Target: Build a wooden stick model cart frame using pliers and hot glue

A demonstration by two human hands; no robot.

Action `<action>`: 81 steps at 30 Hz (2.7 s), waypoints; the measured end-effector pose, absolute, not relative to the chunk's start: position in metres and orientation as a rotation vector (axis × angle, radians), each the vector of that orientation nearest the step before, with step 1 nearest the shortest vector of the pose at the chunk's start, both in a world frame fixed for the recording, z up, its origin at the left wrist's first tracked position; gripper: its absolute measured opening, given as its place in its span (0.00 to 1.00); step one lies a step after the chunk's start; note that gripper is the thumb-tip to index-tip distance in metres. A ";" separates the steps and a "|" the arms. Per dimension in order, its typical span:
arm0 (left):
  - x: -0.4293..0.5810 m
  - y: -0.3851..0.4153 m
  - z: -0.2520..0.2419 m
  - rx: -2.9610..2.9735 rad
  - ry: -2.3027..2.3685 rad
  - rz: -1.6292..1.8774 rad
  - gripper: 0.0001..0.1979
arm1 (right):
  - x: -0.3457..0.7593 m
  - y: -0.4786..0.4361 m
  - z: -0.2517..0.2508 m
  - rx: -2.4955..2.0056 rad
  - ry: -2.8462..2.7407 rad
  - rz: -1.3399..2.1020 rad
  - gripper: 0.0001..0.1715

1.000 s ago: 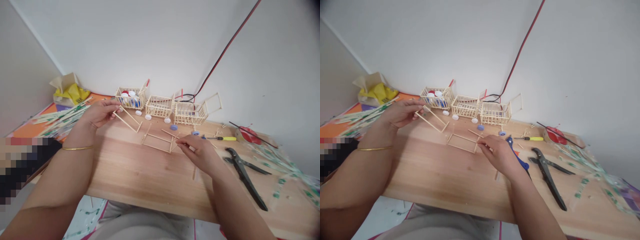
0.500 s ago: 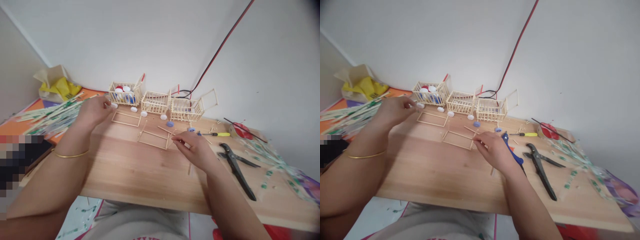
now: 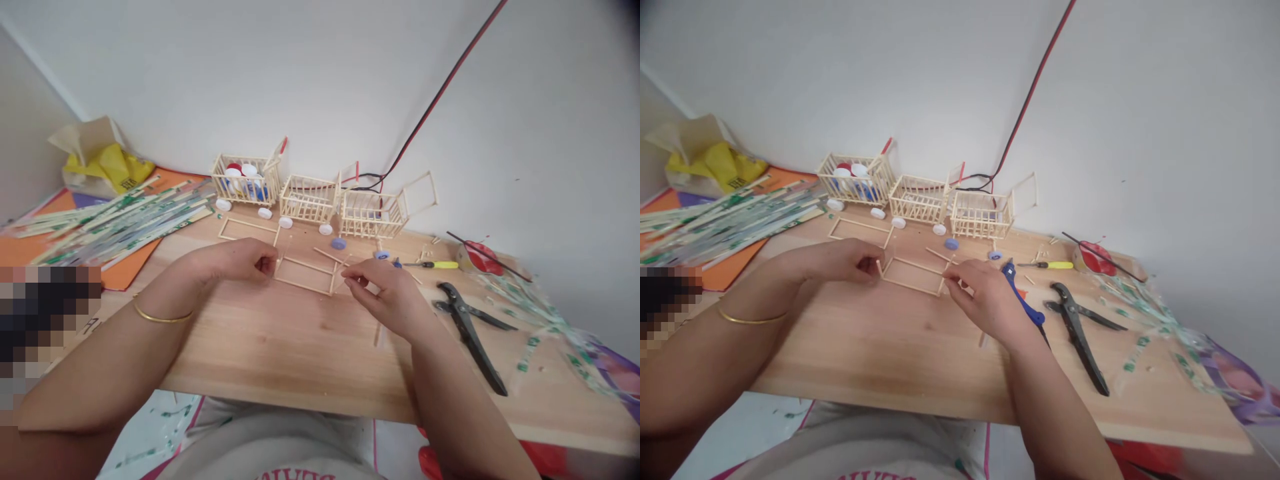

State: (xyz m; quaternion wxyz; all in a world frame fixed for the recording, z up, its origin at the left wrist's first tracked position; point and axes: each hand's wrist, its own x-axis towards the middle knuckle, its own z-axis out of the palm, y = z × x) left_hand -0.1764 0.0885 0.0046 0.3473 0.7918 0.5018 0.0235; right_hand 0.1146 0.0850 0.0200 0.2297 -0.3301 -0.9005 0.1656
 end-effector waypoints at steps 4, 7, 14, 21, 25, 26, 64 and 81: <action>-0.174 0.088 0.002 2.048 1.298 0.079 0.05 | 0.114 0.085 0.021 -0.898 -2.476 0.453 0.07; -0.172 0.086 0.001 2.073 1.305 0.087 0.06 | 0.114 0.085 0.021 -0.886 -2.478 0.463 0.07; -0.171 0.086 -0.002 2.121 1.301 0.121 0.06 | 0.113 0.085 0.019 -0.877 -2.460 0.471 0.07; -0.171 0.086 -0.006 2.147 1.305 0.151 0.06 | 0.113 0.085 0.018 -0.889 -2.460 0.476 0.08; -0.170 0.086 -0.005 2.159 1.322 0.129 0.06 | 0.114 0.085 0.018 -0.886 -2.466 0.473 0.08; -0.169 0.086 -0.004 2.164 1.324 0.123 0.06 | 0.114 0.085 0.018 -0.883 -2.466 0.471 0.08; -0.168 0.086 -0.004 2.148 1.376 0.056 0.05 | 0.111 0.085 0.019 -0.901 -2.485 0.492 0.08; -0.168 0.085 -0.006 2.149 1.372 0.072 0.06 | 0.111 0.085 0.015 -0.906 -2.475 0.486 0.08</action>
